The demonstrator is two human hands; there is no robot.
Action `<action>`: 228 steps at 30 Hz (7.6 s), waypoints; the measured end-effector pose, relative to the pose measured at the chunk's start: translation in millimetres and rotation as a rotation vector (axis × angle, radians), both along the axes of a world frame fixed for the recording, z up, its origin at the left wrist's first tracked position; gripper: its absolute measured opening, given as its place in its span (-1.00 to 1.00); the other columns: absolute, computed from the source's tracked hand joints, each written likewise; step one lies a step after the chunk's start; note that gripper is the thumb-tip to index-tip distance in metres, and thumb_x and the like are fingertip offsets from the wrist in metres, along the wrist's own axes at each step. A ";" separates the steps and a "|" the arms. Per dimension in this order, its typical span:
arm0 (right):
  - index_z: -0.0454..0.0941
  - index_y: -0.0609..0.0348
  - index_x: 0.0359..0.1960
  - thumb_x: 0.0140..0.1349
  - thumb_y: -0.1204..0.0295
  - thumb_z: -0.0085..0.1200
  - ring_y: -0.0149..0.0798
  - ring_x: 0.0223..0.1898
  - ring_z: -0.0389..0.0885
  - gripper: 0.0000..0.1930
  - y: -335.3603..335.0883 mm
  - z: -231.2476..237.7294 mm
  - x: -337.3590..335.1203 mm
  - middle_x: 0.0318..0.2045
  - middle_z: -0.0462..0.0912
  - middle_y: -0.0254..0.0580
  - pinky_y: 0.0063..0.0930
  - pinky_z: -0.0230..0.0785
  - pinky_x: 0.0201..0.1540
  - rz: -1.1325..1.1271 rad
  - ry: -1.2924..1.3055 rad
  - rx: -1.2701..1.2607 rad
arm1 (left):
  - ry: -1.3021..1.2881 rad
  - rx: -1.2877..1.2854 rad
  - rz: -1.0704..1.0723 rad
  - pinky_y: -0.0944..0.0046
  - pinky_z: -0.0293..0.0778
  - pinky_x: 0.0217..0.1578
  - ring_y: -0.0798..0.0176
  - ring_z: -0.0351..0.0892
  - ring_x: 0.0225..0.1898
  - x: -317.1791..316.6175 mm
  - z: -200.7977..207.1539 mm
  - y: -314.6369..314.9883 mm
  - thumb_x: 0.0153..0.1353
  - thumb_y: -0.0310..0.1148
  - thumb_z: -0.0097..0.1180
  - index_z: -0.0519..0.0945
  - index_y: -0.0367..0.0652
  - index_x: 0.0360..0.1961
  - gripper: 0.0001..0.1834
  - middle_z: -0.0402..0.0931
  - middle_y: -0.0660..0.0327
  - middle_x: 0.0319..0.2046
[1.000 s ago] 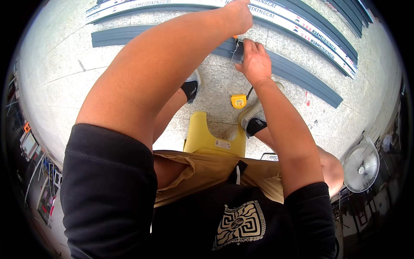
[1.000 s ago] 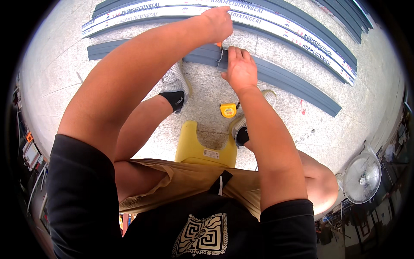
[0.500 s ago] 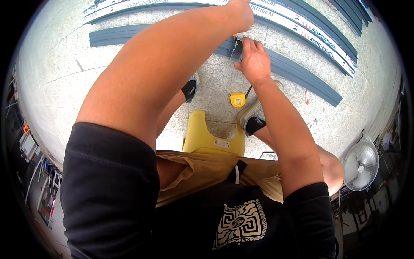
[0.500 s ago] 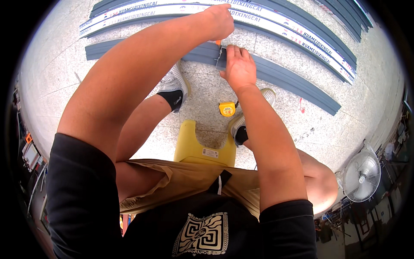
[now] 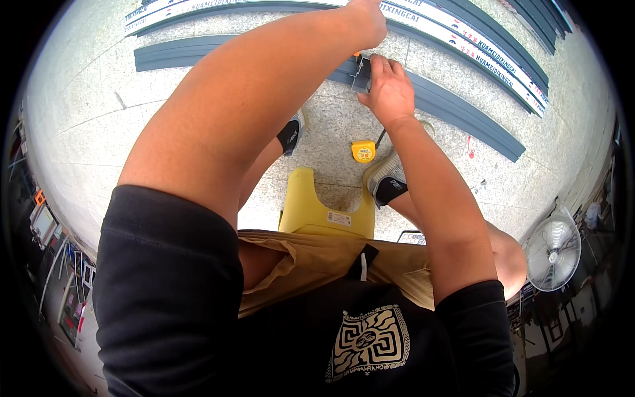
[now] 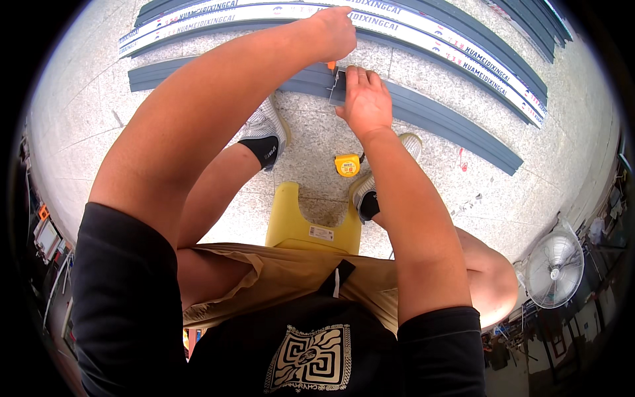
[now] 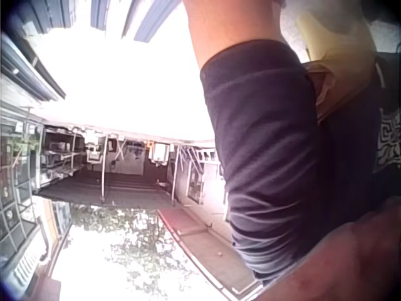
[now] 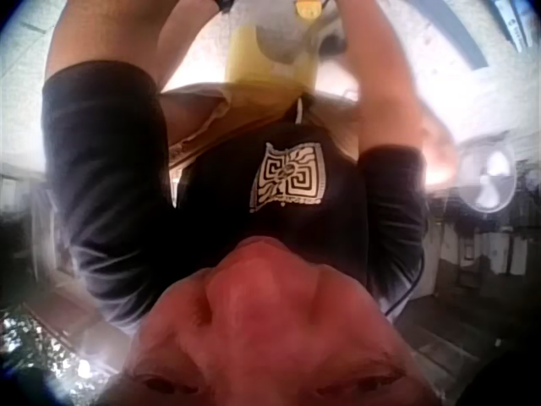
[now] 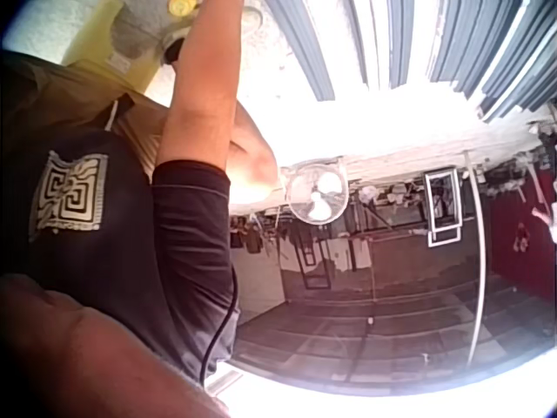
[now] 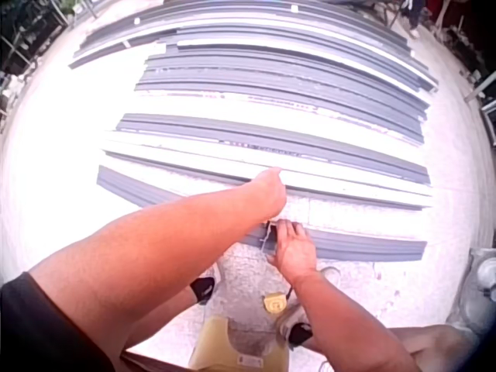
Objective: The person measures metal strips on the floor using a tape measure and marks them with a pencil, then uses a utility knife to cut a small section.
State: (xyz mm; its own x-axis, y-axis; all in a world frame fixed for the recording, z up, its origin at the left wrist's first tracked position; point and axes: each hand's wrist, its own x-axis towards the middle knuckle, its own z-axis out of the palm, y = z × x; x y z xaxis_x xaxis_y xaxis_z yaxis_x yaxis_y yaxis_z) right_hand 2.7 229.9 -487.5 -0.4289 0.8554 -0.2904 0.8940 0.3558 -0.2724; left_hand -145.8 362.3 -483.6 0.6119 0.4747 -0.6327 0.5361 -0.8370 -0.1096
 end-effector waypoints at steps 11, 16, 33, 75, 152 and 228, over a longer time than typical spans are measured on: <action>0.42 0.21 0.52 0.04 0.24 0.69 0.02 0.50 0.51 0.00 -1.4 -3.0 3.0 0.45 0.64 -0.03 -0.18 0.41 0.57 -0.011 -0.009 -0.012 | -0.040 0.006 0.010 -0.07 0.25 0.59 0.17 0.76 0.33 4.5 -6.3 4.9 0.56 -0.13 0.17 0.88 0.06 0.20 -0.62 0.83 0.21 0.25; 0.42 0.19 0.52 0.04 0.24 0.69 0.02 0.50 0.51 0.00 0.4 -0.6 0.3 0.45 0.63 -0.04 -0.18 0.41 0.56 -0.005 -0.004 -0.023 | -0.030 0.032 -0.029 -0.06 0.25 0.59 0.18 0.75 0.34 3.3 -5.2 4.6 0.56 -0.13 0.16 0.89 0.09 0.20 -0.62 0.85 0.23 0.23; 0.42 0.19 0.53 0.05 0.23 0.69 0.01 0.49 0.51 0.00 -6.0 -13.2 -8.4 0.43 0.65 -0.04 -0.20 0.42 0.55 -0.012 -0.006 -0.002 | -0.021 0.092 -0.005 -0.06 0.24 0.57 0.20 0.72 0.37 -2.0 -2.3 5.7 0.57 -0.13 0.15 0.87 0.09 0.22 -0.62 0.82 0.25 0.27; 0.15 0.20 0.74 0.37 0.33 0.32 -0.04 0.49 0.50 -0.07 -2.6 62.0 27.6 0.51 0.54 0.00 -0.05 0.34 0.54 -0.182 -0.149 -0.083 | -0.578 -0.012 0.780 0.00 0.54 0.04 -0.06 0.65 -0.11 -79.5 449.4 -219.5 0.24 -0.22 0.48 0.82 0.02 0.18 -0.54 0.68 0.15 -0.23; 0.93 0.06 0.05 0.22 -0.18 0.51 0.07 0.14 0.84 -0.39 -155.0 350.4 409.2 0.09 0.90 -0.04 0.00 0.65 0.24 -0.403 0.070 -0.115 | -0.566 -0.242 0.350 -0.01 0.57 0.38 -0.14 0.71 0.36 186.0 508.5 -307.2 0.58 -0.46 0.15 0.65 -0.29 0.44 -0.54 0.72 -0.15 0.33; 0.75 0.22 0.07 0.45 -0.09 0.43 -0.48 -0.21 0.53 -0.44 -100.2 435.3 270.4 -0.18 0.83 -0.32 -0.48 0.47 0.00 -0.837 1.069 0.098 | -1.217 -0.329 1.387 0.19 0.59 0.25 0.26 0.71 0.17 -102.9 351.3 -201.7 0.65 -0.15 0.26 0.65 -0.19 0.41 -0.52 0.74 0.16 0.17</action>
State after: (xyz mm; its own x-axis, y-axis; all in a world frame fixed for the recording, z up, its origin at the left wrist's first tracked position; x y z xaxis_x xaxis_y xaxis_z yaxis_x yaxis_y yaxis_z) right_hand 273.1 129.6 -52.2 0.2487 0.9661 -0.0695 0.2200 -0.1262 -0.9673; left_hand -248.6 160.6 -132.3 0.0754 0.9296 -0.3609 0.4149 0.2998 0.8590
